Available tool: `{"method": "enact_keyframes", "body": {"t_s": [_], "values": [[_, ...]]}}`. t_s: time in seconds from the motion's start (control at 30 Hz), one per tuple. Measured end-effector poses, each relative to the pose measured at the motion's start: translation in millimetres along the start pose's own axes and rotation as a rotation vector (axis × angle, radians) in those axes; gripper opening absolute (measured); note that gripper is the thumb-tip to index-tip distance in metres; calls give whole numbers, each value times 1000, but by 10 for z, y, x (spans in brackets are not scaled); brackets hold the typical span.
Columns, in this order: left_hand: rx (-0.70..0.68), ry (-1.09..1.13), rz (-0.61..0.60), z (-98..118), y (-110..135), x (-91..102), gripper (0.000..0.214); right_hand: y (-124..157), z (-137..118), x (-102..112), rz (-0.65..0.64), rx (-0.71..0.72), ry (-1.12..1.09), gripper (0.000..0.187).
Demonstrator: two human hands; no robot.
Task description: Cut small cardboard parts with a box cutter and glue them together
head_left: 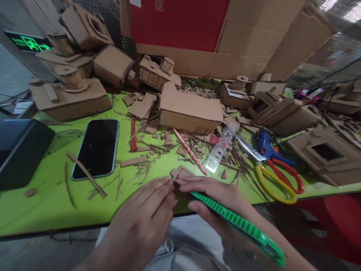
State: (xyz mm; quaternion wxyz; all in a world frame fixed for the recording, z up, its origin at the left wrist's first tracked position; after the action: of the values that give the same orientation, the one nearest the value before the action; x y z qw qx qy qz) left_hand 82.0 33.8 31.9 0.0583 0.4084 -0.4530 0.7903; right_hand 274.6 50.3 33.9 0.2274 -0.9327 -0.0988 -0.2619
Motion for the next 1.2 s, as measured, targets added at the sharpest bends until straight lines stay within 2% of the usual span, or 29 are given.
{"method": "enact_keyframes", "body": {"t_s": [0.17,0.33,0.47,0.7,0.9,1.07,1.2], "values": [[-13,-3,-39,4,12,-23,27,-58,-123,-9,24,42,107,21],[-17,-7,-38,-7,15,-18,27,-83,-194,17,42,57,95,21],[-36,-42,-44,1,29,-28,28,-36,-188,21,34,16,110,24],[-23,-49,-95,14,79,-73,34,154,-179,66,93,-34,185,21],[-8,-15,-82,10,59,-58,33,352,-123,211,34,-47,214,25],[-9,-60,-79,38,65,-69,34,323,-104,236,-24,-35,173,22],[-104,-35,-106,118,68,-131,47,279,-59,253,-78,-16,178,22]]}}
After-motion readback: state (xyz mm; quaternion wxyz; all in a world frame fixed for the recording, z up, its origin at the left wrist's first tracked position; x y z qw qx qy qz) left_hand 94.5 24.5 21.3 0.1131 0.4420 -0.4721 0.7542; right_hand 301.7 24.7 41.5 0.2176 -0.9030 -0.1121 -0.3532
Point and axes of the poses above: each hand's wrist, its own y-axis away from the middle knuckle, its own x-axis out of the back of the hand, z = x × y, the point moved 5 cm from there along -y, towards the middle knuckle, and after that the axes turned 13 degrees about z, right-handed, at the moved point
